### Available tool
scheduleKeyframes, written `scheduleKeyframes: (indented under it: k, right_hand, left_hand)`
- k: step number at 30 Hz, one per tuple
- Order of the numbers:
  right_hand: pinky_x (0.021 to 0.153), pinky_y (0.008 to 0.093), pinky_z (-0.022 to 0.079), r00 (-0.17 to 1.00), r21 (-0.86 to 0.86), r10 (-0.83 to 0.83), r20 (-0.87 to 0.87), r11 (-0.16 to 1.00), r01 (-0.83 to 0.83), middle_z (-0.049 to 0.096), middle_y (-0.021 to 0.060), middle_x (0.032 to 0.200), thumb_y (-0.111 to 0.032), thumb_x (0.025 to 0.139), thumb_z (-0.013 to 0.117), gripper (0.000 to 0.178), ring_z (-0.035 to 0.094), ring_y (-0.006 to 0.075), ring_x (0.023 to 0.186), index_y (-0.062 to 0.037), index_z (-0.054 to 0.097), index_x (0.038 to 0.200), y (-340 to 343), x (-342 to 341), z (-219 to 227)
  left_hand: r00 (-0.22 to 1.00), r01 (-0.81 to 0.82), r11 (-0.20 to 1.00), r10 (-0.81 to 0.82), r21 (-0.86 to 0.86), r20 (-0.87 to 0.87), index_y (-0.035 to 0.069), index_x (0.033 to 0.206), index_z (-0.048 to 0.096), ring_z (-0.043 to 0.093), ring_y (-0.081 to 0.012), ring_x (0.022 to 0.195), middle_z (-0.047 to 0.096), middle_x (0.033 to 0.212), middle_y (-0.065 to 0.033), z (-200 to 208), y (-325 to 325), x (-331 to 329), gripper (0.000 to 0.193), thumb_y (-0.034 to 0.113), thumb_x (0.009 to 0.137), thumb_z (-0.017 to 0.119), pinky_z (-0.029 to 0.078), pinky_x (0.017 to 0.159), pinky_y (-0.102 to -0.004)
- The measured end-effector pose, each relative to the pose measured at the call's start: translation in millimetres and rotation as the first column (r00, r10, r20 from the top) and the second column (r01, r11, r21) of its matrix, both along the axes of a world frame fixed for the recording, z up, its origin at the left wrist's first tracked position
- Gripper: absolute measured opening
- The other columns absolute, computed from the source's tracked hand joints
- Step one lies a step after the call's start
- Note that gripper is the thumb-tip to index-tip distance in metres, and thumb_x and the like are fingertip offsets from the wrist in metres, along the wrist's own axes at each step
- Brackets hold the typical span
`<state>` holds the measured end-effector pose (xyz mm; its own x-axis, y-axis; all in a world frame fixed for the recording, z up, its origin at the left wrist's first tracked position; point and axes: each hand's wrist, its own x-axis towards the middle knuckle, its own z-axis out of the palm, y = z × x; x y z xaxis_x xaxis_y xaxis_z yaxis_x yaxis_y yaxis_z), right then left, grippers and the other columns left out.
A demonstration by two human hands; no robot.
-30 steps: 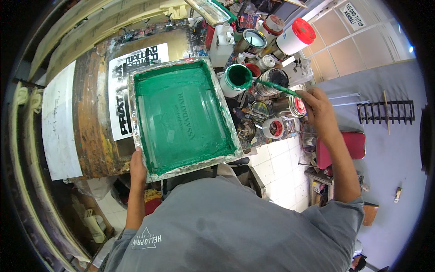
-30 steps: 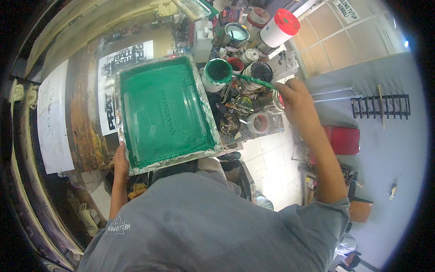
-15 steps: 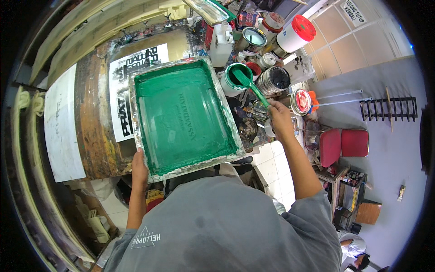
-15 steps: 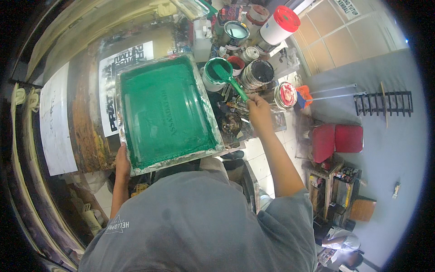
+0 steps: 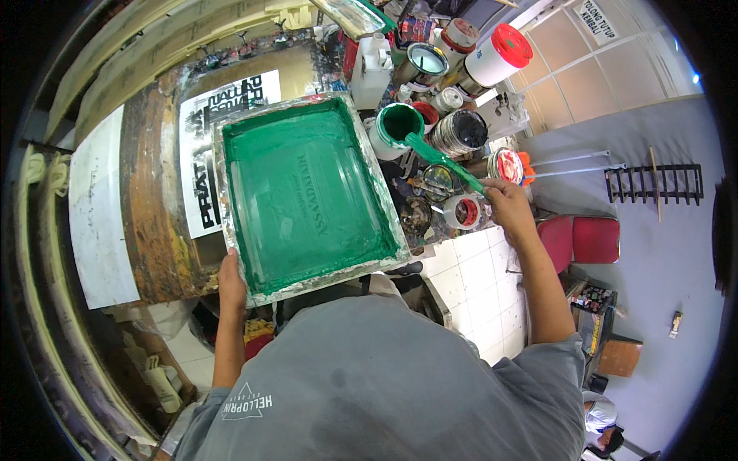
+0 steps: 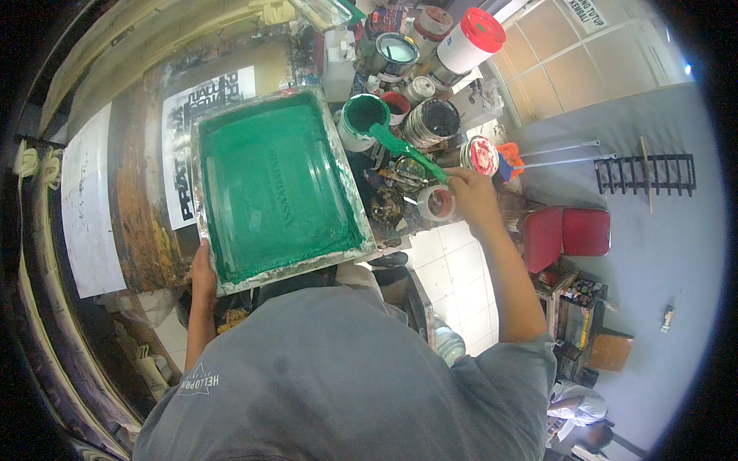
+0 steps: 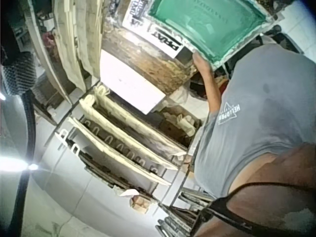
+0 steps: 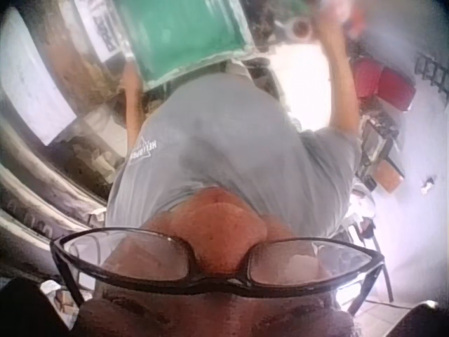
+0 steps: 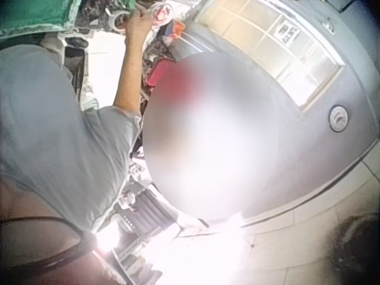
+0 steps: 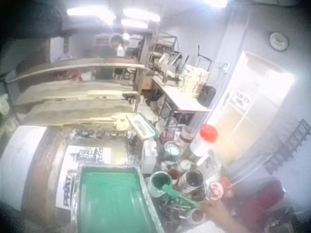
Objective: The person spreads green ink across a screen using a spatula and then uses a squeegee to press the ink through the mesh onto the material below.
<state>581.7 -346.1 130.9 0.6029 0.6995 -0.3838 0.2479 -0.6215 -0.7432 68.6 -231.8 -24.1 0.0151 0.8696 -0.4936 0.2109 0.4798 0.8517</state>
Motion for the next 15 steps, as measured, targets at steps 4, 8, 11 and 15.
scheduleKeyframes:
  k: [4, 8, 11, 15]
  right_hand:
    - [0.058, 0.0241, 0.044, 0.999, -0.022, 0.029, -0.046, 0.999, -0.030, 0.064, 0.0018, 0.078, -0.014, 0.092, 0.054, 0.029, 0.055, 0.0072, 0.065, 0.0022, 0.072, 0.109, -3, 13, 13]
    - [0.061, 0.0231, 0.041, 0.999, -0.057, 0.042, 0.015, 0.998, -0.041, 0.063, 0.0004, 0.079, -0.014, 0.092, 0.055, 0.029, 0.053, 0.0074, 0.068, 0.0016, 0.073, 0.109, -5, 16, 27]
    - [0.067, 0.0226, 0.045, 0.986, -0.064, 0.135, 0.098, 0.990, -0.130, 0.063, 0.0007, 0.084, -0.010, 0.094, 0.053, 0.029, 0.055, 0.0080, 0.072, 0.0018, 0.069, 0.116, -8, 28, 28]
    - [0.085, 0.0281, 0.048, 0.917, 0.036, 0.179, 0.356, 0.978, -0.204, 0.068, 0.0079, 0.098, -0.009, 0.096, 0.056, 0.025, 0.062, 0.0151, 0.091, 0.0014, 0.068, 0.116, -10, 18, 43]
  left_hand:
    - [1.000, -0.008, 1.000, 0.008, -0.001, 0.011, -0.004, 0.114, 0.062, 0.055, -0.0176, 0.098, 0.063, 0.109, -0.0102, -4, 1, -2, 0.049, 0.040, 0.107, 0.044, 0.043, 0.091, -0.0318]
    - [1.000, -0.020, 1.000, 0.021, -0.021, 0.013, -0.005, 0.116, 0.062, 0.056, -0.0186, 0.100, 0.063, 0.111, -0.0110, 3, -1, 2, 0.050, 0.040, 0.106, 0.045, 0.042, 0.092, -0.0321]
    - [1.000, -0.015, 1.000, 0.015, -0.001, 0.019, -0.005, 0.116, 0.062, 0.056, -0.0191, 0.101, 0.063, 0.112, -0.0112, -1, -1, 1, 0.050, 0.040, 0.106, 0.045, 0.042, 0.093, -0.0321]
    - [1.000, -0.013, 1.000, 0.013, 0.003, 0.008, -0.005, 0.116, 0.062, 0.056, -0.0191, 0.101, 0.064, 0.113, -0.0117, -9, -2, -4, 0.049, 0.040, 0.106, 0.045, 0.042, 0.093, -0.0320]
